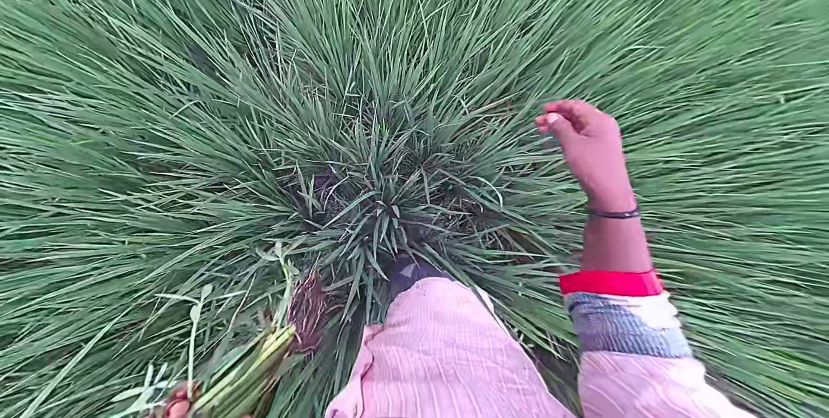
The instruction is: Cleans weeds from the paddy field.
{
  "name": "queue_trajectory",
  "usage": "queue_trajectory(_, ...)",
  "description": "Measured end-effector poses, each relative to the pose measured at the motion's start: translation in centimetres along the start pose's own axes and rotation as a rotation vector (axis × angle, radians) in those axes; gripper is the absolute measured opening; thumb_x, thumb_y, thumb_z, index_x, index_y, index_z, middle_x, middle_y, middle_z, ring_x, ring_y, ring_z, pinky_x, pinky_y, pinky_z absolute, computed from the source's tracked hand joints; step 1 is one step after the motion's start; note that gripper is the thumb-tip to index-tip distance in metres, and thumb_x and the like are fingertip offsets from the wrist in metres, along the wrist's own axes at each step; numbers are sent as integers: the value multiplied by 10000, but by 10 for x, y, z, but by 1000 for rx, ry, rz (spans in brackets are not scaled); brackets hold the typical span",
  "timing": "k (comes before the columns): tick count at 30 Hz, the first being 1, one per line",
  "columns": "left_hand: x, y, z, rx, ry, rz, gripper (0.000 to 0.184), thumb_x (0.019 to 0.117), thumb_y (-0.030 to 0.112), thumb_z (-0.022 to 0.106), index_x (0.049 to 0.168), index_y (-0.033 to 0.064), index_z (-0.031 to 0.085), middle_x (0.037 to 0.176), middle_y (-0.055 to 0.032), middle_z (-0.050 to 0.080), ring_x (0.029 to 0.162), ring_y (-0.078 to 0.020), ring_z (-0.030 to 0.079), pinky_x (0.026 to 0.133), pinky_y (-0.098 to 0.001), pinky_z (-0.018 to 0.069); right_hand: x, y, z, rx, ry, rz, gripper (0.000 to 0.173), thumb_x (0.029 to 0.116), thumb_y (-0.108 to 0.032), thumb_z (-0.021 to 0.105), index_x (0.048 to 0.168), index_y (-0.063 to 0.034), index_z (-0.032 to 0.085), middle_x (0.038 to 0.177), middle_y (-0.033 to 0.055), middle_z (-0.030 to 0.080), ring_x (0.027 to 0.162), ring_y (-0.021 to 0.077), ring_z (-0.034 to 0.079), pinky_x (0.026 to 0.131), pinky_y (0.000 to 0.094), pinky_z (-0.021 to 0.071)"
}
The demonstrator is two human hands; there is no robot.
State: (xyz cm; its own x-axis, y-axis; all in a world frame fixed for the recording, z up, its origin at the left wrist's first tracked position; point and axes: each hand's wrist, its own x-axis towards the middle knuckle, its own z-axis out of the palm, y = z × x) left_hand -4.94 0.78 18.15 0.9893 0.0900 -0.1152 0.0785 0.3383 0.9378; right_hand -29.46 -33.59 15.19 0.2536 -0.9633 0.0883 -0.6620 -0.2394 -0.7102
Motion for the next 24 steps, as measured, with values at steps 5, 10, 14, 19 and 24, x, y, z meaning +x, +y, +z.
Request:
queue_trajectory(5,14,-36,17,14,-271,-85,442,1083,88,160,945,152,576,794,125,681,780,46,671,737,-126,553,-11,43,-40,23,114,130,308,1082,-176,483,1256,36,623,1095,178,697,959,179,686,906,383,549)
queue_trajectory(10,0,-56,81,62,-395,-156,481,1088,61,218,916,171,653,761,128,717,756,34,688,758,-142,576,2,81,-64,43,162,226,306,1081,-181,496,1261,37,616,1071,171,694,904,154,686,866,365,558)
queue_trajectory(14,-13,-81,150,151,-426,-225,388,1069,26,294,936,153,635,774,112,719,719,30,690,660,-134,582,36,115,-90,26,190,280,325,1072,-181,509,1274,57,600,1071,186,686,884,128,681,856,334,557)
queue_trajectory(19,-26,-130,255,199,-437,-206,273,1025,-44,381,1010,125,594,767,130,702,718,34,682,702,-145,589,106,167,-127,-74,209,361,359,1079,-205,493,1266,82,603,1042,207,684,867,114,660,839,309,539)
queue_trajectory(24,-44,-164,360,176,-419,-171,229,1010,-61,421,1026,113,570,760,129,693,719,24,682,711,-157,591,183,217,-164,-227,185,416,386,1085,-219,478,1275,93,603,1097,328,664,966,377,677,920,565,502)
